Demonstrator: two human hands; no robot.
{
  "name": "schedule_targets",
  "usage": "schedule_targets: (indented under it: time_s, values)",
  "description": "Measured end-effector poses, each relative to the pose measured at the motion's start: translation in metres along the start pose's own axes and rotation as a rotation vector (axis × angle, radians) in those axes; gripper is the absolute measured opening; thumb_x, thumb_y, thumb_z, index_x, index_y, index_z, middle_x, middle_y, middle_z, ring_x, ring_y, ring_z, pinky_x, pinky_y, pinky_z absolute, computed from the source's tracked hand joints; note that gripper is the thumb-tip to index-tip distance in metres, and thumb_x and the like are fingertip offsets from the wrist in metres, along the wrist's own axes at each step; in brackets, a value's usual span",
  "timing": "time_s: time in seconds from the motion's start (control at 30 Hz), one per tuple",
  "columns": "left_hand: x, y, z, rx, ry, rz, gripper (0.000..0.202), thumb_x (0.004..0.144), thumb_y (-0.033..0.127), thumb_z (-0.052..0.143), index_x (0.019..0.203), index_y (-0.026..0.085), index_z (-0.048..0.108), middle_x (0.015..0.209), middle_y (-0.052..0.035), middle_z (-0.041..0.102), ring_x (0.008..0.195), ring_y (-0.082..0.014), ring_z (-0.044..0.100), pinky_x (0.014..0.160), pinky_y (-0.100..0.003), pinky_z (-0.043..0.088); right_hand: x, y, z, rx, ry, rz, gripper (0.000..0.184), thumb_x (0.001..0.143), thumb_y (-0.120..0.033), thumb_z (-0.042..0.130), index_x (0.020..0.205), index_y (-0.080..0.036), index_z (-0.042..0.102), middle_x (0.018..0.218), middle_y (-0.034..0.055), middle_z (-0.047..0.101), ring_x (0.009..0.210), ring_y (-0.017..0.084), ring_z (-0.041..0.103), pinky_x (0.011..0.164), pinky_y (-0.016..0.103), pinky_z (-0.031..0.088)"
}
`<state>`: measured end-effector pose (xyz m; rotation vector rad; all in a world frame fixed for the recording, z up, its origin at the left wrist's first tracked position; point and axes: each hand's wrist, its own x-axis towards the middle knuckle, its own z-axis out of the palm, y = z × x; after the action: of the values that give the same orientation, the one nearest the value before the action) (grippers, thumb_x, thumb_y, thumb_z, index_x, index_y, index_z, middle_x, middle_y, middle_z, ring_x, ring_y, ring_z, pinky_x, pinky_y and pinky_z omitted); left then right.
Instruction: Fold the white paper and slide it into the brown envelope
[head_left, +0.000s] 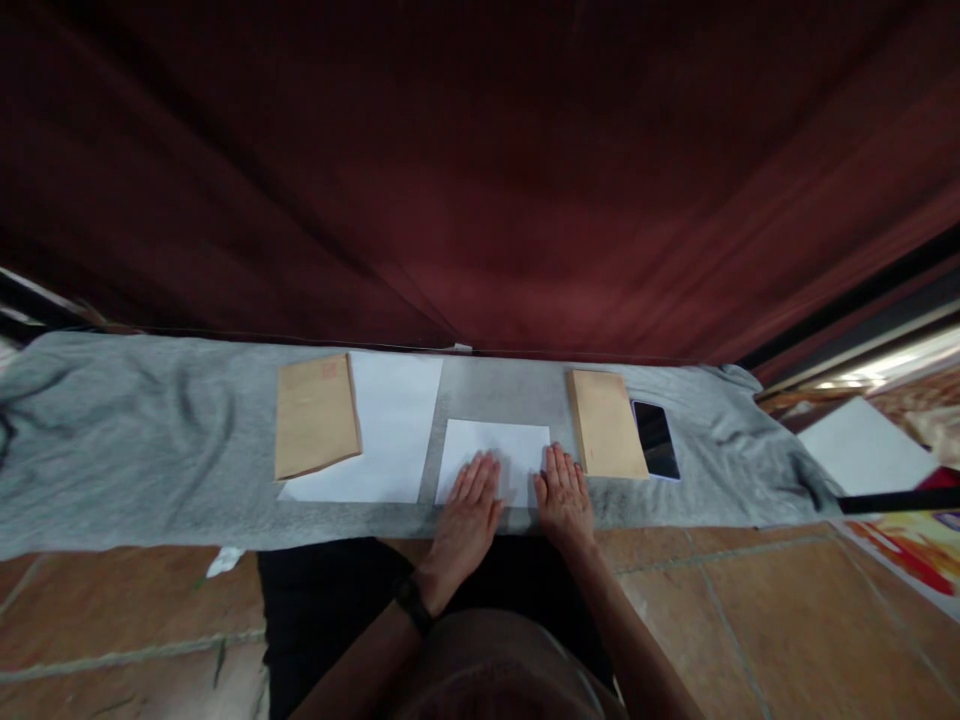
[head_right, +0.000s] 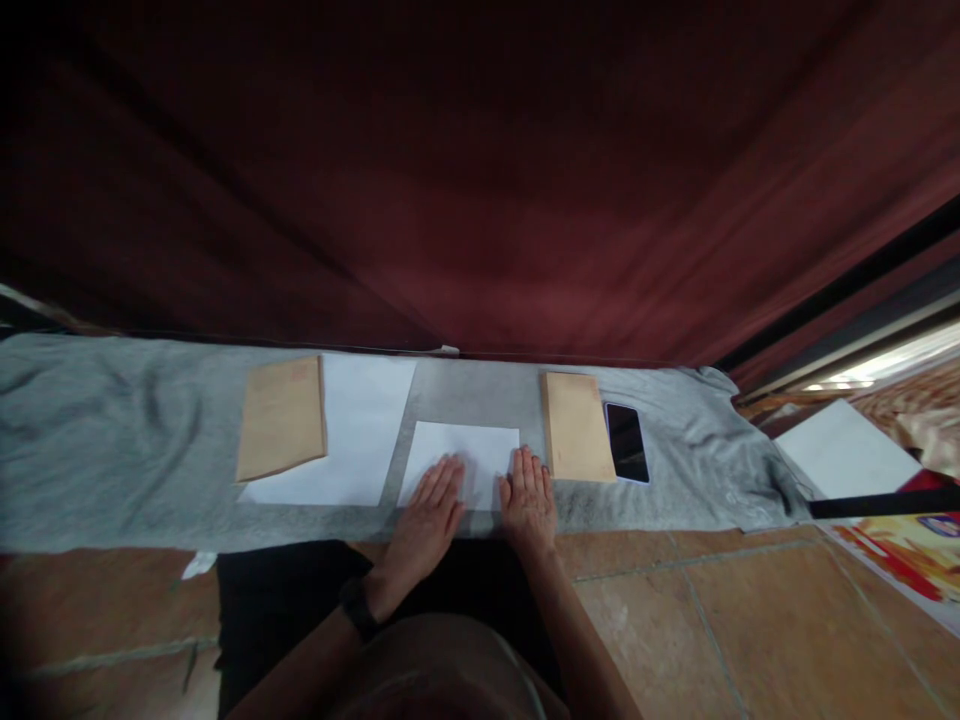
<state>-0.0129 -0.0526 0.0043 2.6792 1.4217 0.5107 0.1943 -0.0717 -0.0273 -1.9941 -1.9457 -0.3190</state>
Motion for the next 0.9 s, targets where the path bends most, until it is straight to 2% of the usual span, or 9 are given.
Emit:
schedule_targets:
  time_s: [0.1, 0.2, 0.33, 0.43, 0.5, 0.57, 0.77, 0.9]
  values:
    - [-0.012, 0.011, -0.002, 0.01, -0.059, 0.114, 0.058, 0.103, 0.032, 0.04, 0.158, 0.017, 0.029, 0.163, -0.0076, 0.034, 0.152, -0.023, 0.029, 0.124, -0.045, 0.03, 0.002, 0.003, -0.002, 0.018, -0.003, -0.005, 0.059, 0.108, -0.037, 0.033, 0.161, -0.012, 0.023, 0.157, 0.017, 0.043, 0.143, 0.029, 0.044, 0.118, 0.047, 0.034]
    - [-0.021, 0.007, -0.001, 0.043, -0.059, 0.074, 0.062, 0.102, 0.034, 0.043, 0.159, 0.014, 0.026, 0.163, -0.0107, 0.034, 0.152, -0.0236, 0.029, 0.124, -0.045, 0.03, 0.003, -0.002, -0.008, 0.039, 0.001, 0.008, 0.06, 0.108, -0.035, 0.032, 0.162, -0.012, 0.019, 0.157, 0.0182, 0.042, 0.144, 0.03, 0.043, 0.118, 0.049, 0.034]
    - [-0.026, -0.004, 0.003, 0.058, -0.061, 0.068, 0.067, 0.102, 0.034, 0.042, 0.161, 0.013, 0.019, 0.163, -0.0121, 0.034, 0.152, -0.024, 0.029, 0.124, -0.045, 0.031, -0.004, -0.034, -0.021, 0.11, -0.025, -0.021, 0.062, 0.107, -0.032, 0.034, 0.162, -0.011, 0.013, 0.161, 0.0184, 0.035, 0.149, 0.031, 0.034, 0.118, 0.054, 0.032]
    - [-0.029, -0.006, 0.005, 0.07, -0.054, 0.068, 0.067, 0.101, 0.024, 0.035, 0.162, 0.012, 0.011, 0.164, -0.012, 0.032, 0.152, -0.0221, 0.029, 0.124, -0.044, 0.028, -0.016, -0.062, -0.028, 0.212, -0.118, -0.17, 0.06, 0.107, -0.032, 0.033, 0.162, -0.016, 0.015, 0.163, 0.0126, 0.034, 0.15, 0.026, 0.034, 0.12, 0.047, 0.033]
    - [-0.031, -0.006, 0.004, 0.078, -0.047, 0.073, 0.068, 0.1, 0.02, 0.033, 0.162, 0.012, 0.008, 0.164, -0.0117, 0.032, 0.152, -0.0214, 0.028, 0.125, -0.043, 0.027, -0.023, -0.069, -0.03, 0.225, -0.136, -0.211, 0.062, 0.107, -0.035, 0.036, 0.162, -0.017, 0.017, 0.161, 0.0116, 0.038, 0.149, 0.024, 0.036, 0.121, 0.045, 0.033]
    - [-0.033, -0.007, 0.001, 0.089, -0.043, 0.065, 0.067, 0.1, 0.021, 0.035, 0.162, 0.012, 0.011, 0.164, -0.0116, 0.032, 0.152, -0.0219, 0.028, 0.125, -0.043, 0.027, -0.028, -0.063, -0.031, 0.208, -0.134, -0.215, 0.063, 0.107, -0.037, 0.038, 0.162, -0.015, 0.017, 0.16, 0.0133, 0.039, 0.148, 0.025, 0.037, 0.121, 0.044, 0.033]
    - [-0.04, -0.017, -0.01, 0.111, 0.011, -0.029, 0.064, 0.102, 0.029, 0.038, 0.16, 0.009, 0.021, 0.162, -0.0152, 0.035, 0.151, -0.025, 0.03, 0.124, -0.043, 0.029, -0.035, -0.021, -0.036, 0.158, -0.107, -0.195, 0.065, 0.107, -0.036, 0.038, 0.163, -0.016, 0.012, 0.163, 0.0142, 0.033, 0.149, 0.026, 0.035, 0.12, 0.046, 0.035]
    - [-0.022, -0.019, -0.012, 0.081, 0.029, -0.072, 0.064, 0.104, 0.032, 0.034, 0.161, 0.008, 0.017, 0.16, -0.0175, 0.037, 0.15, -0.0261, 0.033, 0.124, -0.047, 0.029, -0.04, -0.015, -0.036, 0.137, -0.104, -0.188, 0.068, 0.107, -0.038, 0.039, 0.163, -0.016, 0.008, 0.164, 0.0146, 0.032, 0.15, 0.028, 0.033, 0.119, 0.049, 0.036]
